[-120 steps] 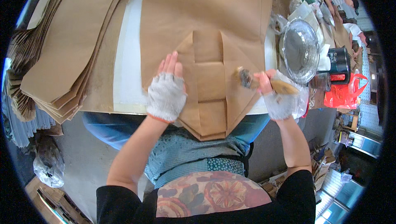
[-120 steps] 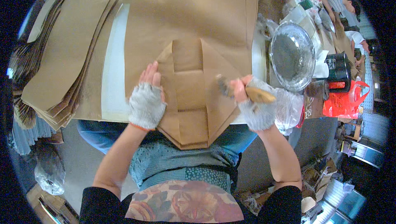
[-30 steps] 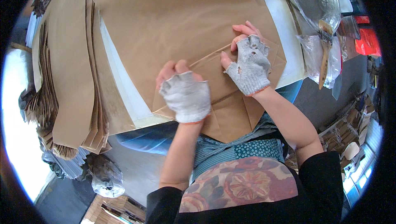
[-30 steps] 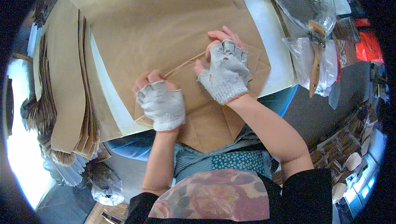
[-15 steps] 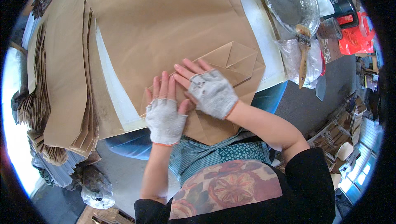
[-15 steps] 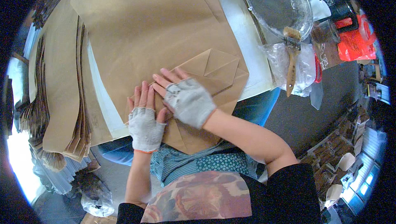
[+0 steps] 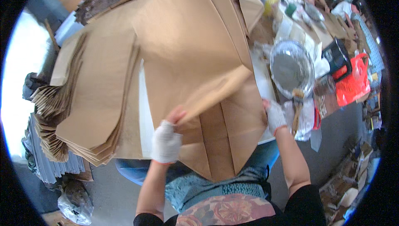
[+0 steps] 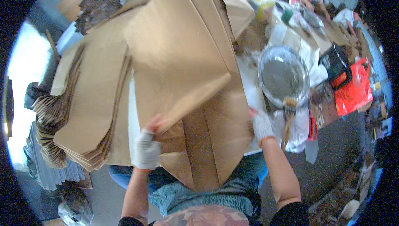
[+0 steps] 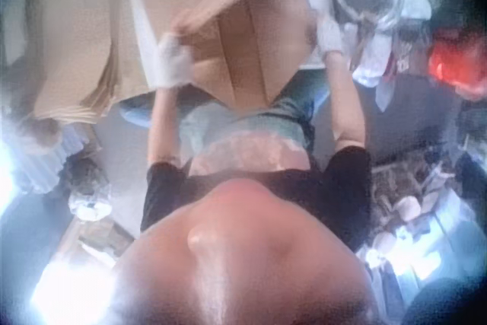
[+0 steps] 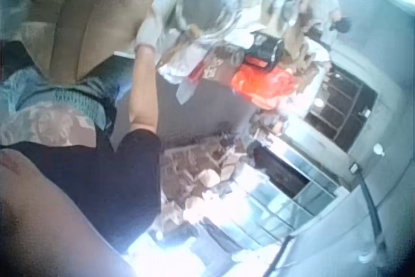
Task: The person sits on the floor and assembles paper bags by applying glue to the edges with a brush and folding the flaps to seal them. They repeatedly pick up flat paper sheets, apply adhesive, and fold the sides to form finished bags.
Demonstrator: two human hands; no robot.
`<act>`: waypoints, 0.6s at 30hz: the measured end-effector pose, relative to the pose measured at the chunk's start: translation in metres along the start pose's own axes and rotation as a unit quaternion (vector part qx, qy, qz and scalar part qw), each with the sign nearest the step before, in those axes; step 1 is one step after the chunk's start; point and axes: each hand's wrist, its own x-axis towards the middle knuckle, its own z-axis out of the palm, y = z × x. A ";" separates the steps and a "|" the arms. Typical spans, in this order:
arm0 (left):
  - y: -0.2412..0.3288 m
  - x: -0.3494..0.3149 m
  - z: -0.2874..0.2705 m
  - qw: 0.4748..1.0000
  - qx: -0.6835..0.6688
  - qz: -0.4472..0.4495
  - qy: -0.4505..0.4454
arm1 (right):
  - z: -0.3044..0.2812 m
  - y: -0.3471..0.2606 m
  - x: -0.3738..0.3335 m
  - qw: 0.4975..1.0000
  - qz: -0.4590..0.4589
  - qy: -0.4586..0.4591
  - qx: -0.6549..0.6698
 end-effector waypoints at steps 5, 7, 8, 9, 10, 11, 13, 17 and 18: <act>-0.051 0.021 -0.096 0.869 -0.373 -0.096 0.310 | 0.023 0.010 -0.035 0.980 -0.138 0.090 -0.108; -0.017 0.033 -0.136 0.797 -0.427 -0.105 0.415 | 0.027 0.021 -0.031 0.945 -0.187 0.189 -0.191; -0.023 0.039 -0.156 0.785 -0.421 -0.083 0.447 | 0.028 0.020 -0.028 0.940 -0.193 0.202 -0.195; -0.031 0.042 -0.183 0.772 -0.403 -0.067 0.487 | 0.029 0.018 -0.025 0.939 -0.194 0.200 -0.199; -0.027 0.055 -0.196 0.715 -0.413 -0.053 0.561 | 0.026 0.014 -0.019 0.933 -0.194 0.188 -0.238; -0.032 0.057 -0.212 0.755 -0.285 -0.058 0.587 | 0.024 0.010 -0.014 0.925 -0.198 0.172 -0.274; -0.060 0.056 -0.244 0.748 -0.170 -0.118 0.631 | 0.028 -0.001 -0.018 0.804 -0.382 0.203 -0.408; -0.115 -0.007 -0.257 0.744 -0.062 -0.288 0.600 | 0.033 -0.011 -0.038 0.826 -0.413 0.095 -0.370; -0.120 -0.021 -0.249 0.736 -0.068 -0.287 0.610 | 0.028 -0.010 -0.041 0.831 -0.414 0.056 -0.367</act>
